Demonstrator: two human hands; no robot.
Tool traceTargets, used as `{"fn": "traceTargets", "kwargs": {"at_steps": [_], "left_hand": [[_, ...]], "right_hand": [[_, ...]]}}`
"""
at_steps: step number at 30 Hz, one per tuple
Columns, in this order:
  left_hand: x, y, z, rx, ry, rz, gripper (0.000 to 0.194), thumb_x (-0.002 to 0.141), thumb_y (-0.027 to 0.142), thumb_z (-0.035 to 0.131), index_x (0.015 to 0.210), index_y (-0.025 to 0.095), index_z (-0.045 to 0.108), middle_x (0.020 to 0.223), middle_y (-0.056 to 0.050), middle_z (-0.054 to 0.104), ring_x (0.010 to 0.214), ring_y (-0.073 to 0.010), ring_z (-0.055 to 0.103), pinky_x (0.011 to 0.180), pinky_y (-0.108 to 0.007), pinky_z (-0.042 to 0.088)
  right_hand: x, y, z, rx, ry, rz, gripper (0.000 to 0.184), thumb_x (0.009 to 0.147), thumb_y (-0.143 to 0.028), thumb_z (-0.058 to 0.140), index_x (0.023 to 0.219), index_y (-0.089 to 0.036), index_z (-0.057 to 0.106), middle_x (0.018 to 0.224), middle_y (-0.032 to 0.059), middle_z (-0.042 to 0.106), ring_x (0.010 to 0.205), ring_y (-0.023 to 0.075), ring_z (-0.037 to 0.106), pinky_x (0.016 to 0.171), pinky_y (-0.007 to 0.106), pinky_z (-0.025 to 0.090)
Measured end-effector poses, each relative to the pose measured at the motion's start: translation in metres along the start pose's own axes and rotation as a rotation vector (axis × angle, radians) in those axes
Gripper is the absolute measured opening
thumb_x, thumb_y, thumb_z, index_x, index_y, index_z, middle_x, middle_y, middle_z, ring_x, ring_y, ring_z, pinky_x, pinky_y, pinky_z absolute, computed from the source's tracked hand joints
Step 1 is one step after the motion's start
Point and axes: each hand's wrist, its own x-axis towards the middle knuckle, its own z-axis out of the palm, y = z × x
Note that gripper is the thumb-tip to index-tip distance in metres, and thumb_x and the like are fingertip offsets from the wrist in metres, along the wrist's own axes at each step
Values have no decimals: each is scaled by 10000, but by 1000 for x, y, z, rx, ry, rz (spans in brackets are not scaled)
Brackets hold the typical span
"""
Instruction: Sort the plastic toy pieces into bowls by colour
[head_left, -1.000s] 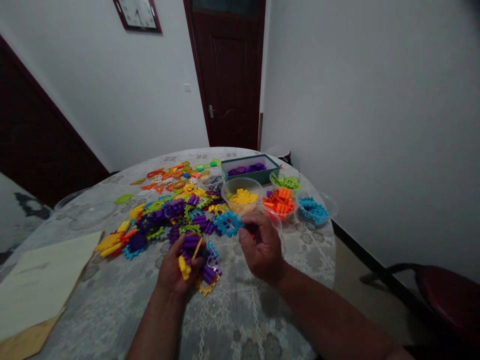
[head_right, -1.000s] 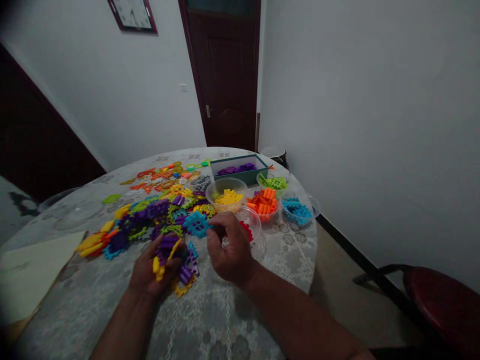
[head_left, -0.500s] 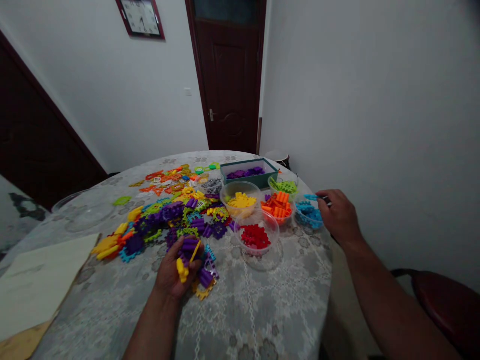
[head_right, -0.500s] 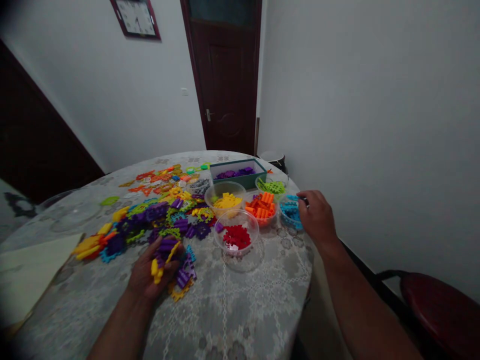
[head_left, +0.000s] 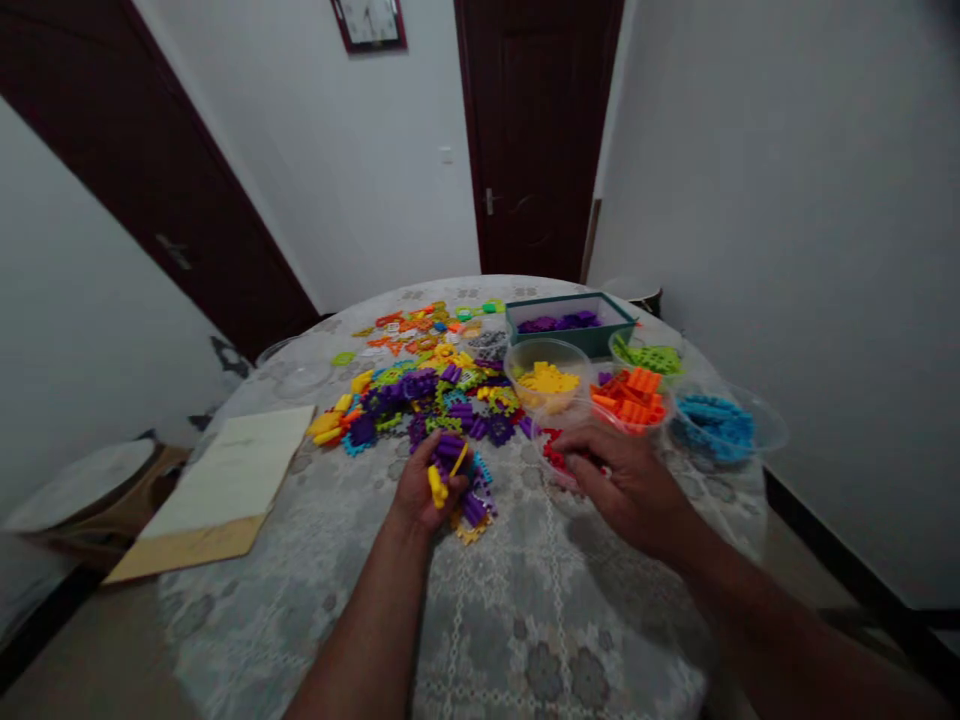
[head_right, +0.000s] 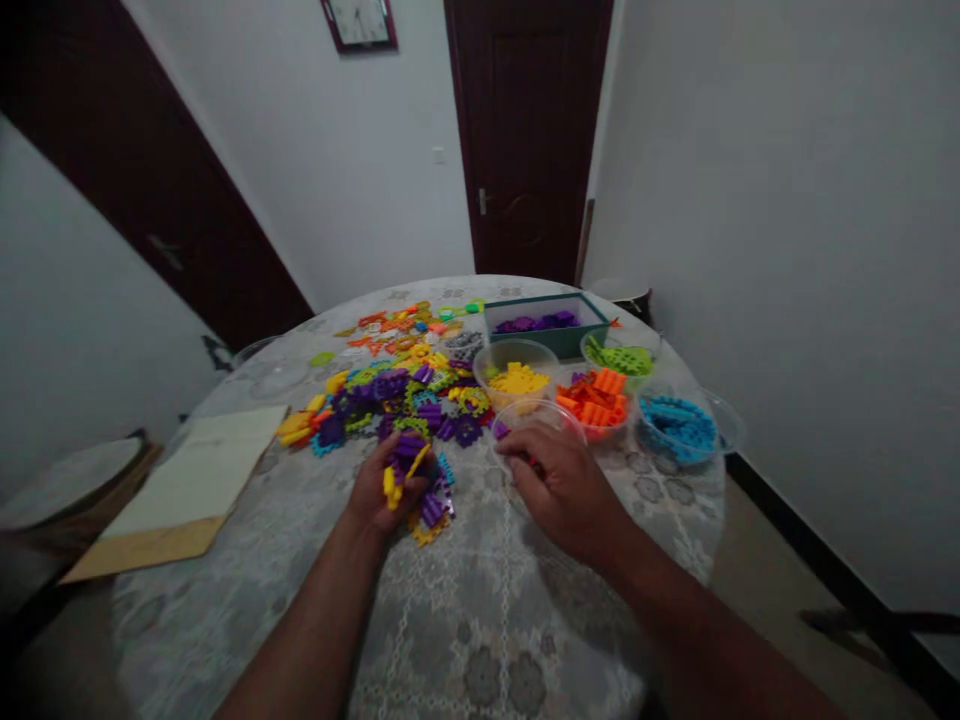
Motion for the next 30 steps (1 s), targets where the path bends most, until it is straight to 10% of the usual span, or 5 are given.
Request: {"fn": "traceTargets", "kwargs": {"at_steps": [4, 10, 20, 30], "left_hand": [[2, -3, -2, -19, -4, 6, 165, 967, 295, 614, 959, 135, 651, 749, -84, 707, 594, -171, 693, 349, -165, 453], [1, -5, -2, -10, 2, 9, 170, 953, 282, 641, 940, 115, 672, 684, -51, 697, 423, -106, 586, 331, -175, 461], [0, -6, 0, 12, -30, -3, 173, 965, 257, 619, 932, 100, 681, 656, -25, 662, 392, -91, 558, 316, -172, 463], [4, -6, -7, 142, -53, 9, 180, 922, 291, 677, 953, 114, 680, 560, 25, 584, 331, -55, 466, 329, -153, 458]], "right_hand": [[13, -15, 57, 142, -296, -141, 230, 968, -207, 570, 1141, -269, 709, 1056, 56, 728, 974, 229, 681, 866, 392, 540], [7, 8, 114, 144, -89, -84, 390, 971, -151, 524, 1335, -261, 612, 1225, 101, 669, 1106, 249, 655, 985, 453, 540], [-8, 19, 136, 113, -114, -157, 598, 968, -118, 503, 1532, -312, 452, 1282, 123, 602, 1117, 256, 649, 932, 445, 602], [-7, 24, 145, 63, -61, -250, 398, 992, -121, 498, 1380, -206, 518, 1198, 135, 656, 1085, 249, 645, 950, 437, 580]]}}
